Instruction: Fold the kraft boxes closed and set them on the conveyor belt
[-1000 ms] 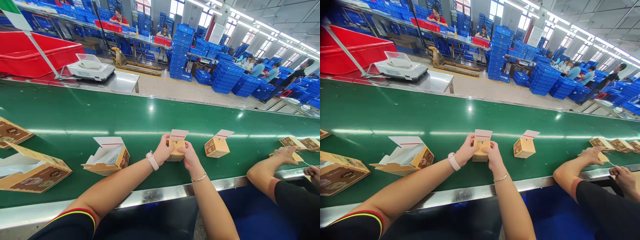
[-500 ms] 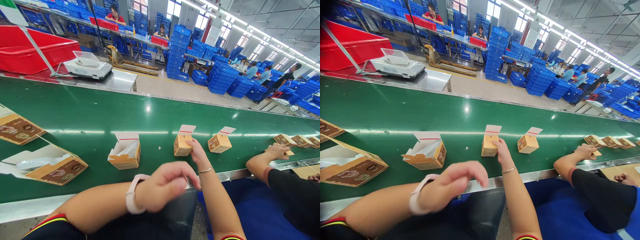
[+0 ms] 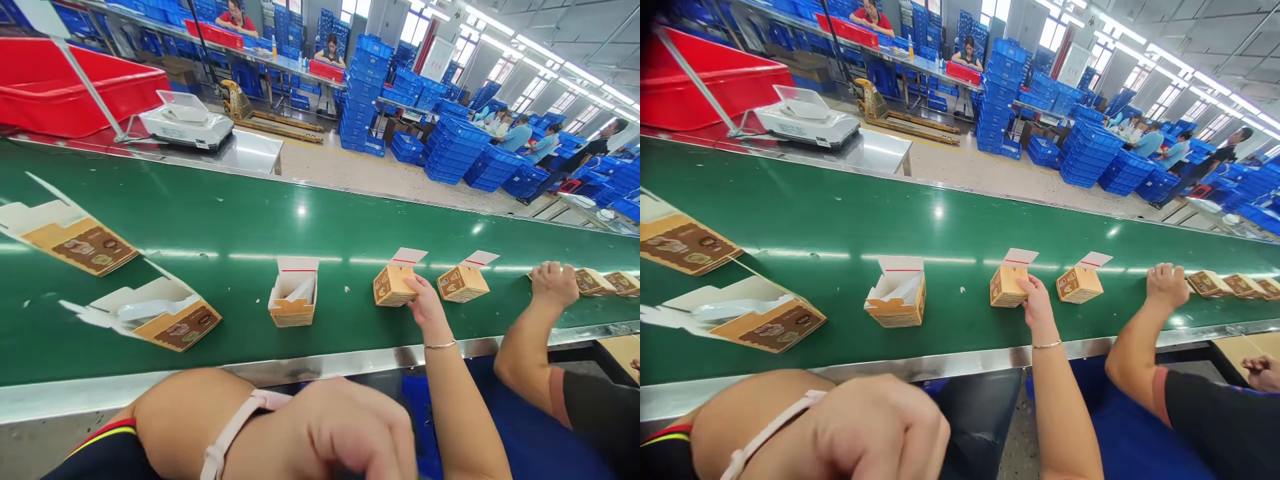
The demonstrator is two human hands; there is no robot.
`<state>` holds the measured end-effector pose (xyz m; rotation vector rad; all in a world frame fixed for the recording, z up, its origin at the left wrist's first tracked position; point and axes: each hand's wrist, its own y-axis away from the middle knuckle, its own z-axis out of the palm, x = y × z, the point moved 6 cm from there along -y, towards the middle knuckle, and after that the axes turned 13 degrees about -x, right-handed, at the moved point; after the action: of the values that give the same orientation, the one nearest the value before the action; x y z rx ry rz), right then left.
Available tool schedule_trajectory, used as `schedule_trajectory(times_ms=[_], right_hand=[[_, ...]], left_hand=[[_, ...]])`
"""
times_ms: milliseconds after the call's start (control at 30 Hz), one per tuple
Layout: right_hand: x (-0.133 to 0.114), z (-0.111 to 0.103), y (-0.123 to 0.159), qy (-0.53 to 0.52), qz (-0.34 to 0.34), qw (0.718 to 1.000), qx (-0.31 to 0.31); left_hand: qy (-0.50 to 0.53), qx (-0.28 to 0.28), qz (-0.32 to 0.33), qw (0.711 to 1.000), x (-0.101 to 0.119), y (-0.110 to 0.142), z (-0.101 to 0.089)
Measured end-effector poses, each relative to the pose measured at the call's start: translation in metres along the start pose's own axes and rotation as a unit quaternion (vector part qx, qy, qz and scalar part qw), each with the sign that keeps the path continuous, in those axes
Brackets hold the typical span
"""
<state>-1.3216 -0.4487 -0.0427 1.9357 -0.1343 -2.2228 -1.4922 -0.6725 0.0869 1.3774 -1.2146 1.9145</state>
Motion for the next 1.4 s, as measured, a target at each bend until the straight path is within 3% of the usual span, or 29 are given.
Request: schedule_trajectory(times_ms=[100, 200, 300, 433, 500, 533, 600, 667, 733, 833, 900, 1100, 1167, 1267, 1400], right_hand=[[-0.008, -0.022, 0.004, 0.019, -0.068, 0.995, 0.072], [-0.022, -0.041, 0.013, 0.056, -0.162, 0.974, 0.151], [-0.045, -0.034, 0.032, 0.075, -0.313, 0.937, 0.139], [-0.055, -0.007, 0.071, 0.106, -0.433, 0.883, 0.148], [-0.047, 0.014, 0.080, 0.148, -0.446, 0.877, 0.096], [-0.041, 0.027, 0.081, 0.173, -0.448, 0.876, 0.045], [-0.026, 0.053, 0.079, 0.231, -0.440, 0.865, -0.071], [-0.012, 0.077, 0.076, 0.286, -0.430, 0.839, -0.171], [-0.003, 0.096, 0.073, 0.319, -0.428, 0.813, -0.234], [-0.001, 0.115, 0.067, 0.339, -0.413, 0.795, -0.287], [-0.003, 0.123, 0.063, 0.363, -0.387, 0.789, -0.311], [-0.008, 0.133, 0.057, 0.484, -0.282, 0.726, -0.399], [-0.012, 0.131, 0.059, 0.462, -0.279, 0.736, -0.410], [-0.014, 0.123, 0.068, 0.351, -0.321, 0.789, -0.389], [0.002, 0.109, 0.074, 0.273, -0.346, 0.862, -0.252]], left_hand=[[-0.064, 0.095, -0.053, 0.992, -0.013, 0.017, -0.020], [-0.133, 0.165, -0.164, 0.963, -0.048, 0.035, -0.045], [-0.121, 0.208, -0.239, 0.941, -0.079, 0.050, -0.065], [-0.075, 0.241, -0.230, 0.940, -0.086, 0.064, -0.077], [-0.134, 0.287, -0.175, 0.932, -0.075, 0.074, -0.085], [-0.185, 0.335, -0.132, 0.914, -0.066, 0.081, -0.090], [-0.292, 0.450, -0.051, 0.843, -0.050, 0.101, -0.101], [-0.363, 0.515, -0.017, 0.776, -0.047, 0.114, -0.110], [-0.414, 0.491, -0.044, 0.765, -0.056, 0.111, -0.119], [-0.489, 0.373, -0.105, 0.782, -0.075, 0.092, -0.126], [-0.528, 0.315, -0.132, 0.778, -0.084, 0.081, -0.128], [-0.618, 0.285, -0.177, 0.711, -0.091, 0.058, -0.134], [-0.644, 0.287, -0.166, 0.689, -0.091, 0.053, -0.131], [-0.664, 0.308, -0.121, 0.670, -0.092, 0.054, -0.125], [-0.657, 0.331, -0.057, 0.675, -0.100, 0.062, -0.131]])
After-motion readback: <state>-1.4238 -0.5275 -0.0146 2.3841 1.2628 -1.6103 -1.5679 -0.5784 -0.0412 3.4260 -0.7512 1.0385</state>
